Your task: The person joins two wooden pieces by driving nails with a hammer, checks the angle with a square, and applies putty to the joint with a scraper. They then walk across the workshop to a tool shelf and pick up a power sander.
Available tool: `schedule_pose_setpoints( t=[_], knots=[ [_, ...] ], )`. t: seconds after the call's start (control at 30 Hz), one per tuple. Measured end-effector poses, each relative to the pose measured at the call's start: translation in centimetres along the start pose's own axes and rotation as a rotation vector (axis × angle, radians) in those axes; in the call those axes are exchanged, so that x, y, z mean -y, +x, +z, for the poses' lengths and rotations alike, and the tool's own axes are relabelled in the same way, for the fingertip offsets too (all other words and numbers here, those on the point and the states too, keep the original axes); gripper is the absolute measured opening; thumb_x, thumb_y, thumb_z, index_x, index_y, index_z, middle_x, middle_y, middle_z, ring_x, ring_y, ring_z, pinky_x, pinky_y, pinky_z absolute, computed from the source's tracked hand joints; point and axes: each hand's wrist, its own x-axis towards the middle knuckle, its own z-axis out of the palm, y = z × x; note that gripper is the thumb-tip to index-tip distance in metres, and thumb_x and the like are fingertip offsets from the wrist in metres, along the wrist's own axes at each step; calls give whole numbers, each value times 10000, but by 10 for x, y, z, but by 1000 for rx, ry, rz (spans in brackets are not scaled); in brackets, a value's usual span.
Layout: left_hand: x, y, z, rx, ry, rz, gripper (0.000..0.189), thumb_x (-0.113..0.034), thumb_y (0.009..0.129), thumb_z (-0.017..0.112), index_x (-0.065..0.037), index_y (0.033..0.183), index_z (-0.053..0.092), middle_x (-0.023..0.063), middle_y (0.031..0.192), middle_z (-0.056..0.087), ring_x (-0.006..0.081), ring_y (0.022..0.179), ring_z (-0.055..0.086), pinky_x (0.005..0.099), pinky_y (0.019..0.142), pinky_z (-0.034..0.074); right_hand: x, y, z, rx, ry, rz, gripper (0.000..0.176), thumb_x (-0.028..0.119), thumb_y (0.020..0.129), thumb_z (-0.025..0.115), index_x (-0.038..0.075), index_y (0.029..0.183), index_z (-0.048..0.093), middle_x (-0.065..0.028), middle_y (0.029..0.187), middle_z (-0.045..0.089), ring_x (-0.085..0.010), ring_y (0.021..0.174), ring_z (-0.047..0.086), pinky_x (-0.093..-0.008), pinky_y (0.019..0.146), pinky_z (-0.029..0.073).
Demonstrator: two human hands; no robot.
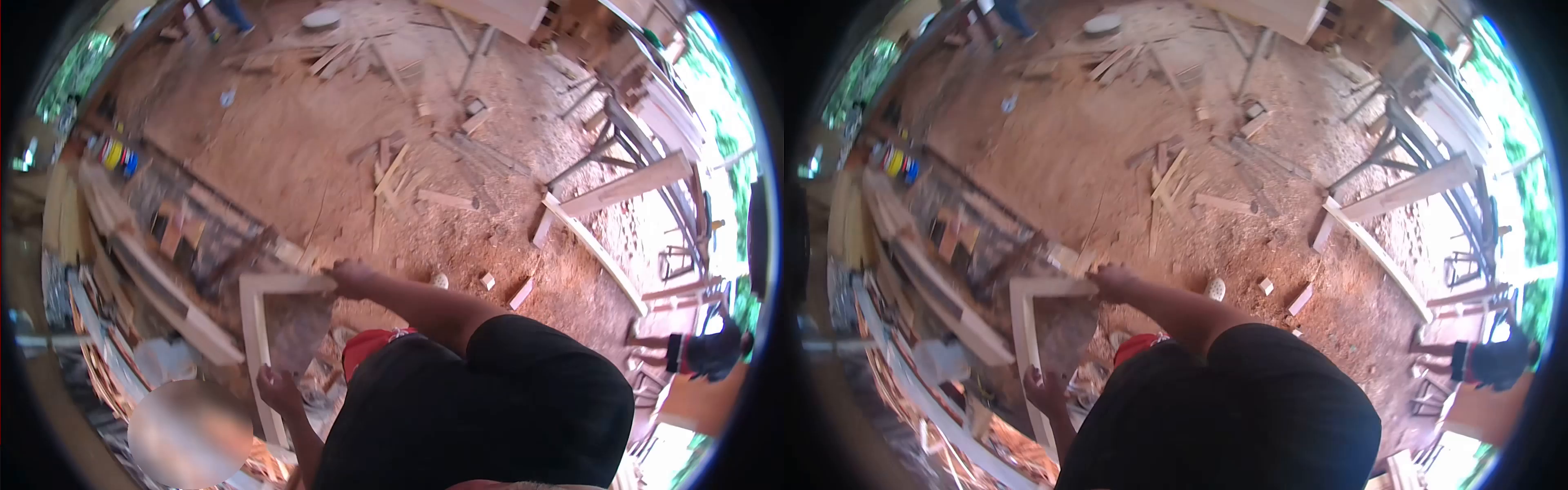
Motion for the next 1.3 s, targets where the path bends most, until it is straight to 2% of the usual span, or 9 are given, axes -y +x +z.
schedule_pose_setpoints(
  t=[0.2, 0.4, 0.63, 0.77, 0.83, 0.9, 1.03, 1.17, 1.3],
  knots=[
    [-208, -18, 138, 320, -267, 237, 277, -126, 915, 741, 38, 1137, 716, 176, 1037, 745, 243, 932, 729, 382, 842, 587, -187, -99, -33, -150, 485, 11, 671, 487, 945, 702, 123, 1491, 563, -209, 1346, 653, -390, 1265, 623, -518, 1058, 497],
    [-401, -32, 249, 704, -182, 550, 244, -127, 906, 754, 18, 1101, 735, 142, 934, 765, 218, 821, 749, 336, 744, 604, -452, -305, -46, -220, 226, 740, 356, 337, 933, 672, 53, 1138, 734, -227, 1092, 747, -429, 1026, 715, -506, 894, 573],
    [-514, -29, 386, 1059, 77, 687, 267, -158, 899, 766, 17, 1099, 741, 124, 943, 775, 197, 841, 747, 335, 790, 602, -488, -422, -86, -903, 625, 1119, 294, 314, 912, 652, 58, 1003, 766, -233, 1022, 755, -425, 991, 721, -509, 897, 570],
    [-587, -27, 463, 1206, 142, 762, 297, -168, 884, 780, 21, 1110, 743, 129, 948, 777, 205, 854, 751, 351, 800, 603, -548, -388, 42, -409, 662, 1155, 327, 319, 900, 597, 72, 1004, 785, -237, 1016, 757, -408, 918, 744, -505, 844, 592],
    [-620, -13, 517, 1244, 137, 779, 316, -186, 872, 789, 13, 1114, 748, 132, 955, 779, 223, 872, 753, 367, 814, 601, -560, -383, 112, -128, 631, 1029, 496, 547, 888, 619, 89, 900, 806, -163, 844, 760, -353, 776, 725, -486, 773, 571],
    [-664, 12, 573, 1258, 229, 897, 352, -273, 863, 787, -31, 1118, 761, 149, 976, 777, 262, 924, 755, 400, 842, 585, -546, -395, 81, 81, 863, 1116, 403, 435, 854, 708, 128, 1094, 811, -181, 1009, 775, -352, 957, 736, -449, 872, 580],
    [-800, 32, 646, 1297, 295, 1023, 375, -371, 881, 748, -72, 1106, 765, 146, 994, 776, 273, 923, 753, 411, 831, 580, -584, -412, -1, -174, 1075, 1200, 357, 396, 903, 694, 73, 997, 813, -92, 836, 777, -219, 724, 726, -399, 638, 601],
    [-962, 29, 688, 1237, 275, 1167, 383, -351, 892, 742, -85, 1168, 755, 121, 1023, 787, 254, 940, 758, 398, 857, 589, -668, -400, -162, -691, 1155, 1480, 381, 372, 858, 720, 70, 1070, 813, -195, 961, 787, -300, 923, 759, -410, 858, 582],
    [-1068, 9, 753, 1338, 145, 1102, 374, -328, 891, 740, -100, 1186, 753, 98, 1045, 790, 258, 986, 757, 403, 900, 587, -777, -378, -264, -681, 866, 1485, 400, 291, 856, 665, 80, 1179, 773, -223, 1147, 754, -382, 1081, 726, -444, 977, 567]
  ],
)
